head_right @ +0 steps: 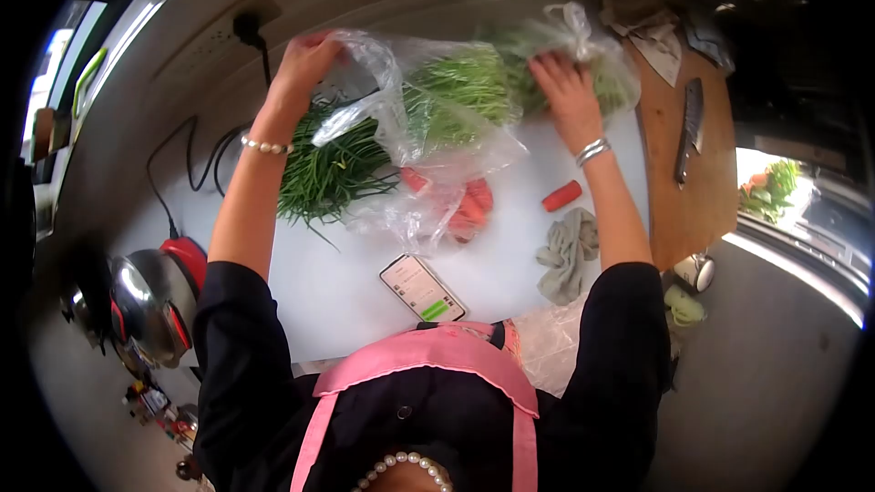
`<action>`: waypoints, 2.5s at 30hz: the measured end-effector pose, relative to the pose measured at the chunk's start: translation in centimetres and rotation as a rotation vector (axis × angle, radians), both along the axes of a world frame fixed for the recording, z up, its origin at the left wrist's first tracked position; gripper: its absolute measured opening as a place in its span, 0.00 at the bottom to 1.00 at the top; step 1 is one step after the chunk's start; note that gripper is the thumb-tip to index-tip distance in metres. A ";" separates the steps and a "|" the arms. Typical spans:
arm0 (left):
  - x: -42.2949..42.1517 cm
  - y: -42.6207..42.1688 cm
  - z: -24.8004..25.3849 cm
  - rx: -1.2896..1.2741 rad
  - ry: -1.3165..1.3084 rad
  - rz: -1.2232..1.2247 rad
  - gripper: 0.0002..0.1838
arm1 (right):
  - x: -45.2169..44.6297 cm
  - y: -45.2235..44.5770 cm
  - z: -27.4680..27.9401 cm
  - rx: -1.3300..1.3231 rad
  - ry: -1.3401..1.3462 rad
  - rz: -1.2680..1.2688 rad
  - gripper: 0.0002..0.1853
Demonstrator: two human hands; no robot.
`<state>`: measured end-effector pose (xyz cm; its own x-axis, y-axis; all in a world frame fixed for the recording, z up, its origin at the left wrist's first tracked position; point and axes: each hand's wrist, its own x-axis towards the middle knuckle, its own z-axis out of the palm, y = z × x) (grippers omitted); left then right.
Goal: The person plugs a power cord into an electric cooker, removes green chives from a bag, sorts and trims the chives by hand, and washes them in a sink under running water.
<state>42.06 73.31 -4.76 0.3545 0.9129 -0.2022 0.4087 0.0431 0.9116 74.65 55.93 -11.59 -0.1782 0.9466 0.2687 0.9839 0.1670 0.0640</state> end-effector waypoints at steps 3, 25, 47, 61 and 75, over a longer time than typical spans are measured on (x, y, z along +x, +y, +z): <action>1.5 0.7 0.4 0.010 -0.004 -0.057 0.13 | 1.1 5.3 0.6 0.085 -0.131 -0.100 0.35; 3.1 -5.6 -4.6 0.646 0.028 -0.555 0.10 | -10.2 2.6 8.2 -0.230 -0.049 -0.130 0.12; 5.3 -6.5 -6.1 0.544 0.145 -0.456 0.31 | -8.9 6.3 3.8 -0.284 0.071 0.175 0.21; 7.6 -6.2 -7.9 0.806 -0.008 -0.209 0.13 | -7.9 5.1 6.3 -0.382 0.847 0.044 0.25; 3.0 -2.7 -3.9 -0.402 -0.529 -0.277 0.17 | -9.9 4.2 5.4 -0.239 0.902 0.048 0.18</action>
<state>45.05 70.62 -8.67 0.7055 0.6666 -0.2407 -0.0388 0.3755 0.9260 64.78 60.15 -6.23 -0.0378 0.9916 0.1234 0.6362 0.1191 -0.7623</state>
